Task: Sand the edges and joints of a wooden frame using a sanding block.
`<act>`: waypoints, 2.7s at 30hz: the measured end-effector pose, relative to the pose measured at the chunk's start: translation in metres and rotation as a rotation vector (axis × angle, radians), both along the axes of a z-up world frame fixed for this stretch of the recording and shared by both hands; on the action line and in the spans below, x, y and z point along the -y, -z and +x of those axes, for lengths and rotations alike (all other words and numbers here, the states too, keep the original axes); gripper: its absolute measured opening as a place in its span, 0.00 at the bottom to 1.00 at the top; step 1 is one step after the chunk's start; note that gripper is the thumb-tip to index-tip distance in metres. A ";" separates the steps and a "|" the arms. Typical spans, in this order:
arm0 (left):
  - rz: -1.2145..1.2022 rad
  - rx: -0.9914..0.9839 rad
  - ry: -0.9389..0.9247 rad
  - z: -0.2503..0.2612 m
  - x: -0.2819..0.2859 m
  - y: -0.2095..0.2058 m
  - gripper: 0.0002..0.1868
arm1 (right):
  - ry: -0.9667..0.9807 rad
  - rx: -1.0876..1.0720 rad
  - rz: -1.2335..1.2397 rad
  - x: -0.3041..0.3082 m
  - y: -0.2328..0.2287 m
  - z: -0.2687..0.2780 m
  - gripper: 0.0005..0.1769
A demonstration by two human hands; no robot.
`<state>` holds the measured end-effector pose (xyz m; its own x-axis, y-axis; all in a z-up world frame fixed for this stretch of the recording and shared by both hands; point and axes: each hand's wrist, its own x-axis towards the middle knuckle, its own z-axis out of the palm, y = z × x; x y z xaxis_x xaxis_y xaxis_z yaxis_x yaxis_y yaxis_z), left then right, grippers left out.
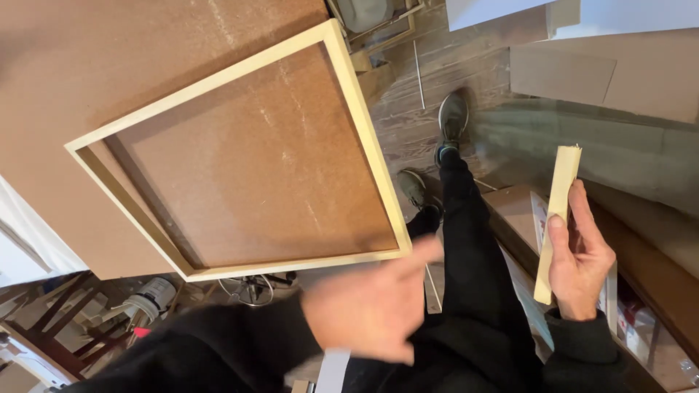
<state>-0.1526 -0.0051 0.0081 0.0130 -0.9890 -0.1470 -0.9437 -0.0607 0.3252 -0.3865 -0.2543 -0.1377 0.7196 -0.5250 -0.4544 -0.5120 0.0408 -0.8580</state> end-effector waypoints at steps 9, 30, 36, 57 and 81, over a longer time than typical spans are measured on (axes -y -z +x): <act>0.030 0.316 -0.569 0.103 -0.078 -0.039 0.24 | 0.014 0.064 0.037 -0.003 -0.007 0.010 0.29; -0.039 -0.062 -1.205 0.051 -0.125 -0.023 0.08 | 0.132 0.135 0.225 0.011 -0.021 0.022 0.31; -0.265 -0.083 -1.570 0.034 -0.141 0.010 0.09 | 0.122 0.296 0.620 0.005 -0.062 0.043 0.42; -0.407 -0.008 -1.651 0.028 -0.158 0.031 0.08 | -0.555 0.262 0.982 -0.054 -0.091 0.032 0.34; -0.098 -0.257 -0.736 -0.030 -0.042 0.022 0.59 | -0.432 0.247 0.869 -0.063 -0.092 0.046 0.31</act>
<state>-0.1829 0.0367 -0.0142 0.6476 -0.7476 -0.1470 -0.5663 -0.6014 0.5635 -0.3408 -0.1909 -0.0458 0.8961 0.2473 -0.3686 -0.4428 0.5562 -0.7033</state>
